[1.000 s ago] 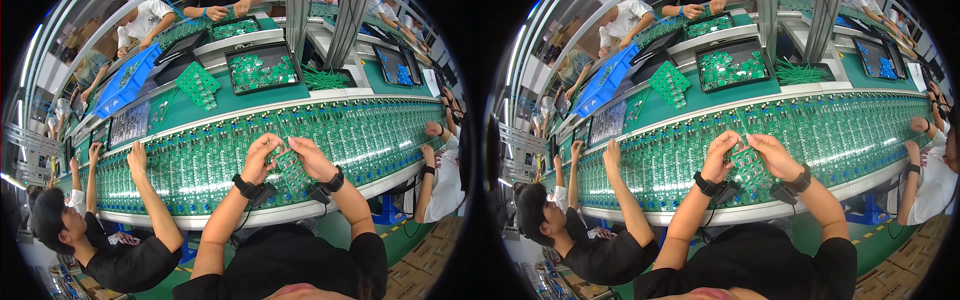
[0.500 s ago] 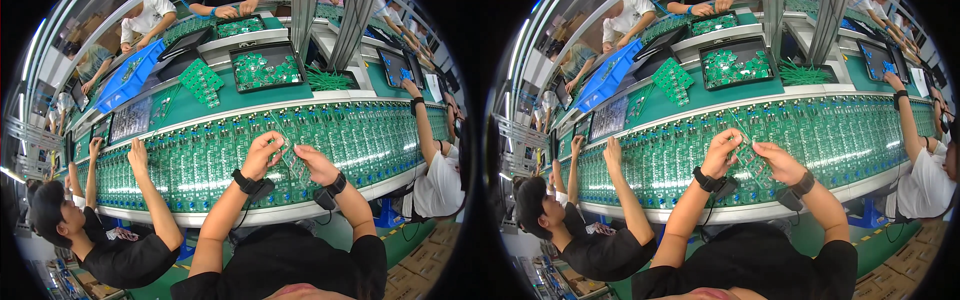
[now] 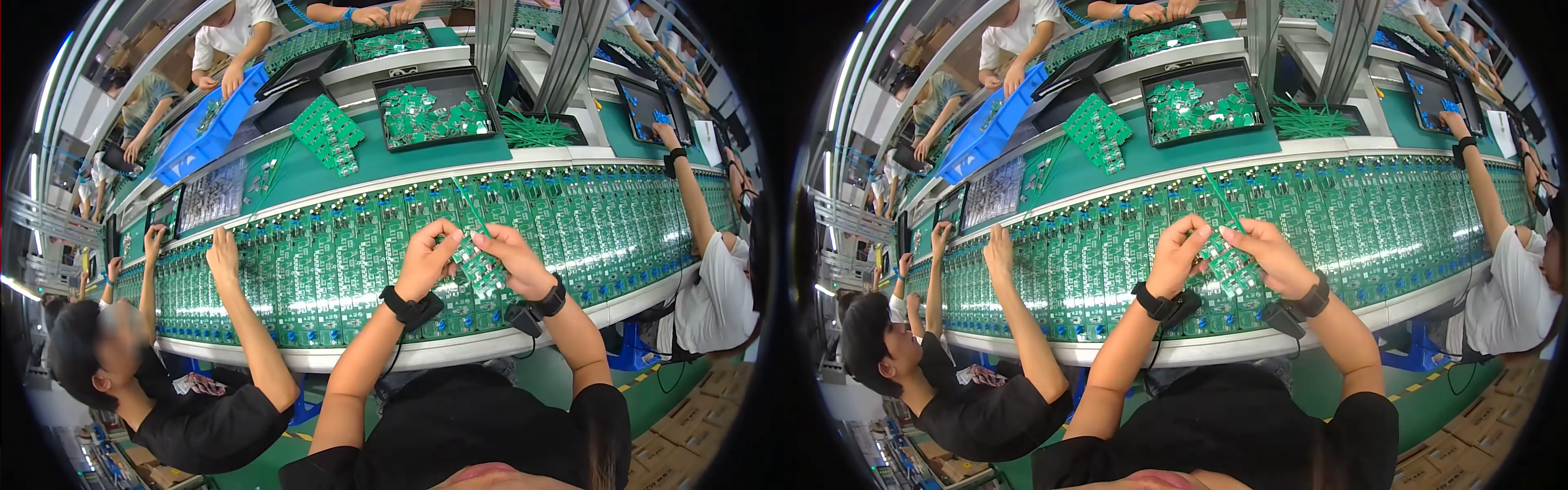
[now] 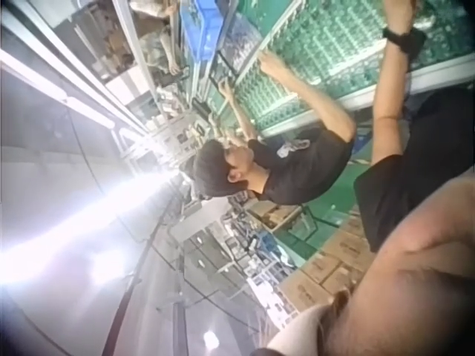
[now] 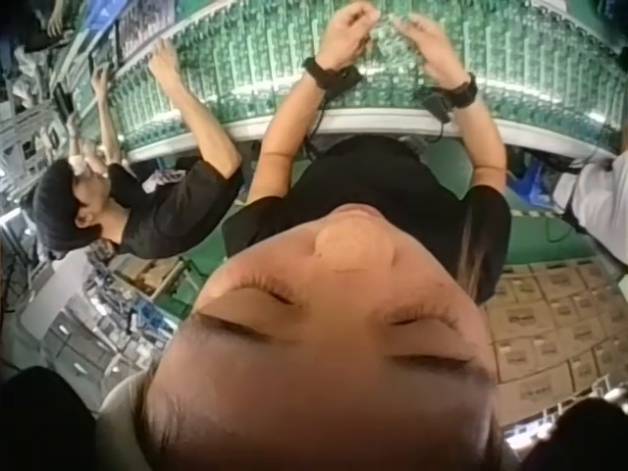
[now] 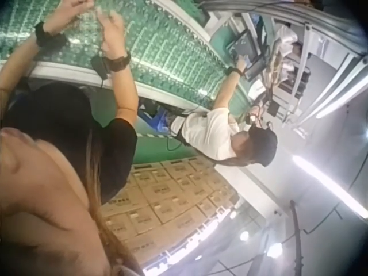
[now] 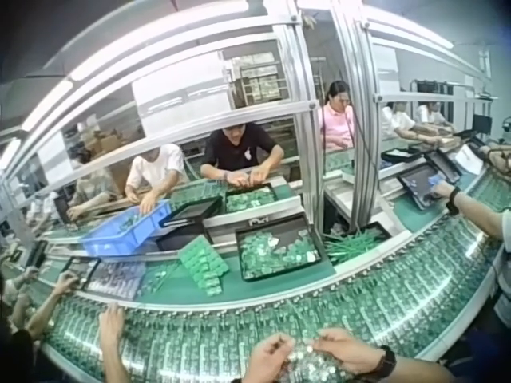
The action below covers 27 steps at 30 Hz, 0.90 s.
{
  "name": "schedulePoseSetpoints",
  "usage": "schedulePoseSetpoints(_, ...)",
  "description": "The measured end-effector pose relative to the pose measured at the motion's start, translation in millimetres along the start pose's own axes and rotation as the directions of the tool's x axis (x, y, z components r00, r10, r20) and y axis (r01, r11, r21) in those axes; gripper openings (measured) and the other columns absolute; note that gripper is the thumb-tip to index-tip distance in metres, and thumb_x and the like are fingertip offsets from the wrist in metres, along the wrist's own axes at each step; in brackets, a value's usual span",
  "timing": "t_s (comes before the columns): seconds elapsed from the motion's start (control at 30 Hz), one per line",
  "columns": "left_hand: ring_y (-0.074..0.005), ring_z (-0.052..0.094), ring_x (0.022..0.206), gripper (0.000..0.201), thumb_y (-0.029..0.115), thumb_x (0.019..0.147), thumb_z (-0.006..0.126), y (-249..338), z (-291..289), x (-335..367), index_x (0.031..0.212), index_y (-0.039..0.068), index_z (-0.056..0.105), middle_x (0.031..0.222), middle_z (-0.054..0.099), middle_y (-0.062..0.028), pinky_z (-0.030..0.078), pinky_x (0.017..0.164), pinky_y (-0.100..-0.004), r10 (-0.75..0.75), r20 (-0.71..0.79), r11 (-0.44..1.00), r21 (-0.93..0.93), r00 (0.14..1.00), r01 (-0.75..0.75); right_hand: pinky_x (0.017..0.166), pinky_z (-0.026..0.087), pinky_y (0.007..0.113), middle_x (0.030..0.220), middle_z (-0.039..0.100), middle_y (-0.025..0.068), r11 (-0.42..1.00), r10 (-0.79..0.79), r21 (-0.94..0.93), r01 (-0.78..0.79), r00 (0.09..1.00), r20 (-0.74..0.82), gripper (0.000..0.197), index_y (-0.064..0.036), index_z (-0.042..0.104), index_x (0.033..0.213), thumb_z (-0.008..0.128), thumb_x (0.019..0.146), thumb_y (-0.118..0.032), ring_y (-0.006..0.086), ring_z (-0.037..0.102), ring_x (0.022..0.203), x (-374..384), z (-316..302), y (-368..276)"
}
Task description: The person picks up a circuit board from a tray, aligns it with a larger panel, and presses it into place. They then pick up a green plastic strip and insert it into the panel.
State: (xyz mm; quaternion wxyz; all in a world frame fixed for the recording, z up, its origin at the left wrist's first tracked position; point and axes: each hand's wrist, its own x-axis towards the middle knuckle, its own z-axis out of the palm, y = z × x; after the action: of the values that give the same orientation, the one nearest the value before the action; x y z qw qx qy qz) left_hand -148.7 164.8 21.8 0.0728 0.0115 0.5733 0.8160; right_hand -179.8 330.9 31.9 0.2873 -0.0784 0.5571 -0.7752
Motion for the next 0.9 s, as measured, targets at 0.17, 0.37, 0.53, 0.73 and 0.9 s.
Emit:
schedulePoseSetpoints(0.17,-0.0031,0.045,0.046,0.015,0.02,0.089,0.053,6.2,5.4,2.0,0.081,0.007,0.051,0.059,0.043,0.006,0.03,0.036,-0.0168,0.074,-0.045,0.988,0.14,0.996,-0.067,0.057,0.043,0.019,0.078,0.058,-0.0026,0.984,0.13,0.138,-0.117,0.987,-0.094,0.014,-0.0076,0.058,0.089,0.058,0.087,-0.022,0.0041,0.054,0.069,1.8,-0.7,3.2)
schedulePoseSetpoints(0.37,-0.003,0.045,0.045,0.016,0.02,0.089,0.053,17.7,1.8,26.8,0.08,0.008,0.052,0.06,0.047,0.0047,0.029,0.037,-0.0158,0.04,-0.188,0.999,-0.012,0.981,-0.043,0.06,0.04,0.02,0.075,0.055,-0.0025,0.951,0.023,0.31,-0.008,0.999,-0.046,0.015,-0.0081,0.055,0.089,0.057,0.088,-0.023,0.0043,0.05,0.07,17.1,0.6,-14.6)
schedulePoseSetpoints(0.53,-0.0042,0.046,0.044,0.02,0.022,0.089,0.055,29.5,-1.8,56.2,0.078,0.005,0.054,0.06,0.051,0.0019,0.03,0.037,-0.0176,0.214,-0.178,0.964,0.2,0.96,-0.178,0.057,0.039,0.02,0.073,0.055,-0.0016,0.96,-0.251,-0.16,0.231,0.961,-0.119,0.016,-0.0074,0.055,0.084,0.057,0.087,-0.023,0.0033,0.05,0.067,40.9,-5.3,-41.2)
schedulePoseSetpoints(0.73,-0.0043,0.045,0.043,0.021,0.023,0.089,0.055,34.3,-5.2,70.2,0.077,0.005,0.054,0.059,0.052,-0.0001,0.031,0.037,-0.0187,0.301,-0.101,0.888,0.392,0.948,-0.24,0.057,0.038,0.018,0.07,0.054,-0.0032,0.947,-0.207,-0.236,0.219,0.976,0.074,0.02,-0.0066,0.057,0.076,0.062,0.083,-0.024,0.003,0.05,0.063,71.5,-21.8,-59.7)
schedulePoseSetpoints(0.9,-0.0049,0.045,0.042,0.024,0.024,0.089,0.052,48.6,-7.5,77.1,0.076,0.005,0.054,0.057,0.052,-0.0009,0.033,0.038,-0.0195,0.152,-0.111,0.955,0.273,0.982,-0.117,0.056,0.036,0.018,0.064,0.053,-0.004,0.941,-0.126,-0.287,0.178,0.974,0.19,0.021,-0.0075,0.057,0.073,0.064,0.082,-0.025,0.0032,0.05,0.06,92.6,-16.3,-75.0)
